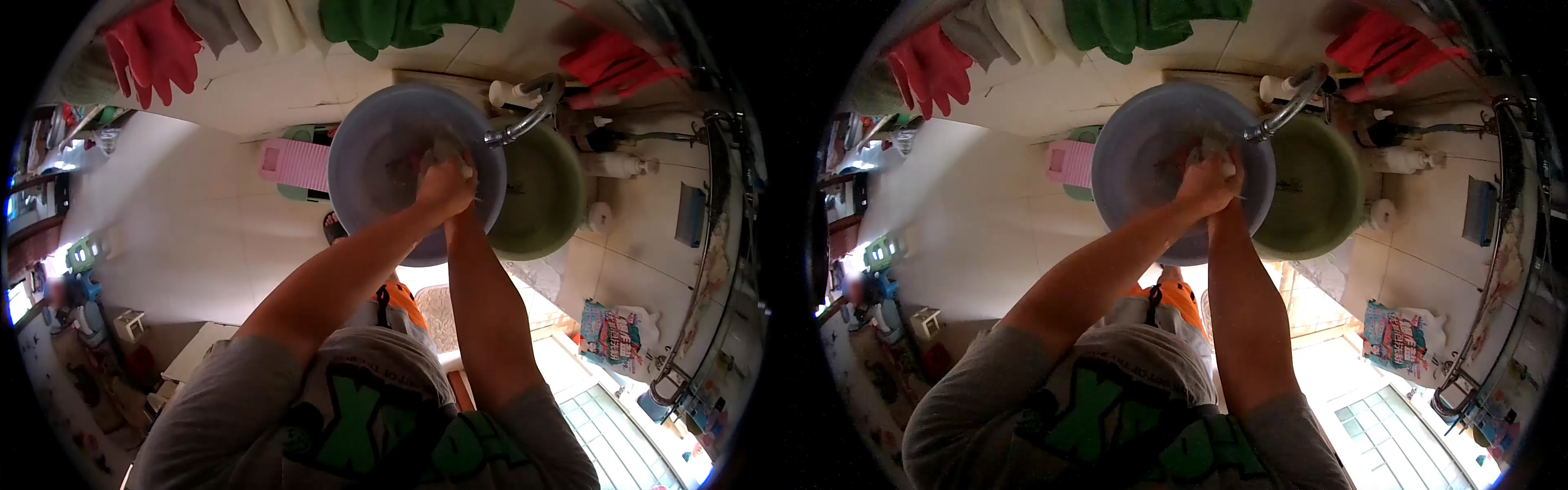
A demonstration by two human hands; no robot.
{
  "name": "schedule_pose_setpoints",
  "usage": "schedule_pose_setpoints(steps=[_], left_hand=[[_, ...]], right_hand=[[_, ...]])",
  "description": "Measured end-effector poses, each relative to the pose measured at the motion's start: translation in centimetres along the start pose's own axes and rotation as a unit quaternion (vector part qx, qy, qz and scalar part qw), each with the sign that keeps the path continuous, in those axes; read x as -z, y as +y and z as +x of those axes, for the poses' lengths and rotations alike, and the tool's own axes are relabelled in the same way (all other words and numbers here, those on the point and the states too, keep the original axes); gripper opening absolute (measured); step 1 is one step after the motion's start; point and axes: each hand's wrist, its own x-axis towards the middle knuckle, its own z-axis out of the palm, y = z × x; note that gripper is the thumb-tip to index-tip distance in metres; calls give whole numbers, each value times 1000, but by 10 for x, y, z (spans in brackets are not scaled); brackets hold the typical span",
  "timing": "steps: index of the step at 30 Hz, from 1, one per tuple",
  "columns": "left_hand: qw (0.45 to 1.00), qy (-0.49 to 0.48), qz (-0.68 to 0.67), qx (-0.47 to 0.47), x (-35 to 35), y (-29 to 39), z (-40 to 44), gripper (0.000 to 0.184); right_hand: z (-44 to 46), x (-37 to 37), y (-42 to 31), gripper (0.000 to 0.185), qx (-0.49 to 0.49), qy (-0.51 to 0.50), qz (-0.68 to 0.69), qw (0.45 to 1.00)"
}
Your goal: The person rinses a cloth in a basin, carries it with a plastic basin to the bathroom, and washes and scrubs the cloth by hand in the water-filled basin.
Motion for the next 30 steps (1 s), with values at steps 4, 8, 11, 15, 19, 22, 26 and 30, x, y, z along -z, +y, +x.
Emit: schedule_pose_setpoints(steps=[4,8,11,15,19,22,26,30], left_hand=[[978,65,163,-108,-52,-71,61,34],[945,284,137,-83,-20,-70,53,39],[993,108,-15,48,-62,-50,46,41],[996,28,-79,40,-17,-11,12,42],[998,13,17,-52,-46,-79,92,43],[970,224,71,-62,-7,-61,53,42],[995,82,-43,22,-15,-22,16,39],[986,-18,-134,96,-16,-20,24,40]], right_hand=[[-24,-48,16,47,68,232,-138,960],[-49,-52,19,45,33,248,-28,968],[-11,34,4,44,-33,-61,88,994],[-5,51,11,44,-19,-25,-8,999],[-25,-8,23,42,23,208,-125,970],[-50,-46,30,41,33,248,-17,968],[0,39,-3,39,-5,-111,47,993],[-2,45,10,42,20,15,-27,999]])
